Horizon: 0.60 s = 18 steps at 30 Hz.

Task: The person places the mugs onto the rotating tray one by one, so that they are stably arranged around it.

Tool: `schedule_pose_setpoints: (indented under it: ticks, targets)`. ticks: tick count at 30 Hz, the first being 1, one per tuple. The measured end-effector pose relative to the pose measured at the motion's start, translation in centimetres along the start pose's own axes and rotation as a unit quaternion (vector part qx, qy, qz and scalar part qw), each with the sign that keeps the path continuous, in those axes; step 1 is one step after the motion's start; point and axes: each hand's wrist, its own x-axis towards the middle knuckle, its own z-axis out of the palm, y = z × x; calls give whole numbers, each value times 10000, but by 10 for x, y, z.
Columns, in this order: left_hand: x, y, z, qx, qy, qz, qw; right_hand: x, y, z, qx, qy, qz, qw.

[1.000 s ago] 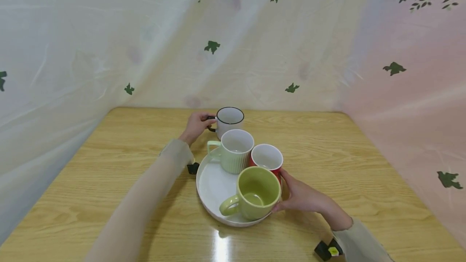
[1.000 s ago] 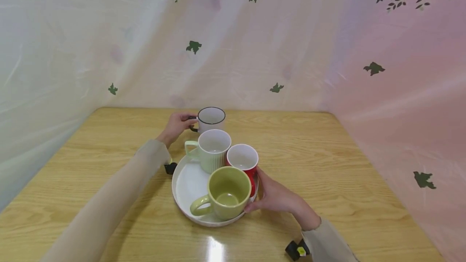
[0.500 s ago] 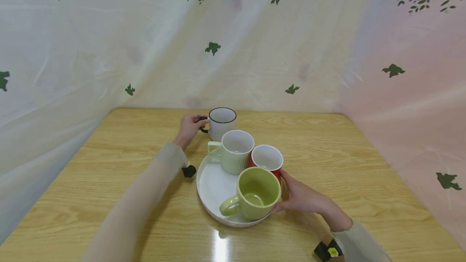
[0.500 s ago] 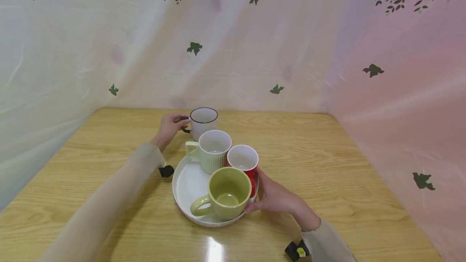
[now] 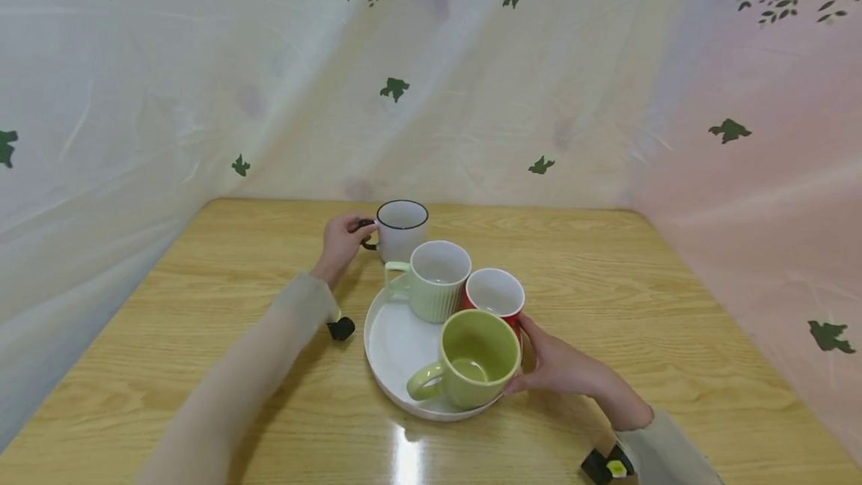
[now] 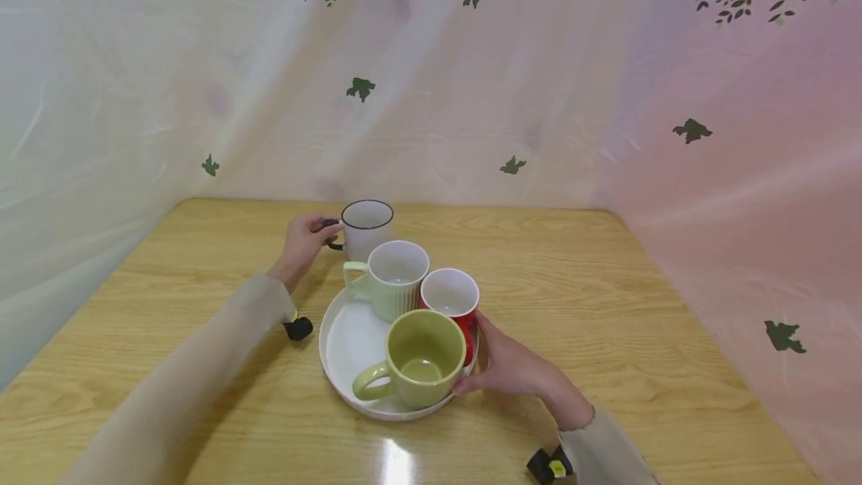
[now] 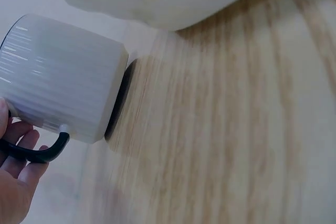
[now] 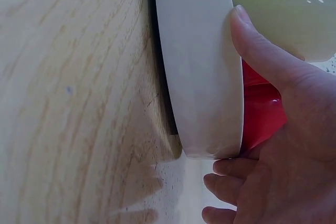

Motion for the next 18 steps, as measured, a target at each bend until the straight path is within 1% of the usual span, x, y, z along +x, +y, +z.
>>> schedule_pose_setpoints:
  ticks: [5,9,13,18]
  targets:
    - [-6,0,-3,-40,282,127,9995,0,1,1,-17,26,-7,10000]
    - [-10,-1,-9,-70,381,83,9992,0,1,1,-35,11,21,10000]
    - [-14,2,-16,-46,408,68,9991,0,-1,1,-67,13,43,10000]
    - [-21,6,-25,47,360,-63,9993,0,0,1,-90,50,27,9999]
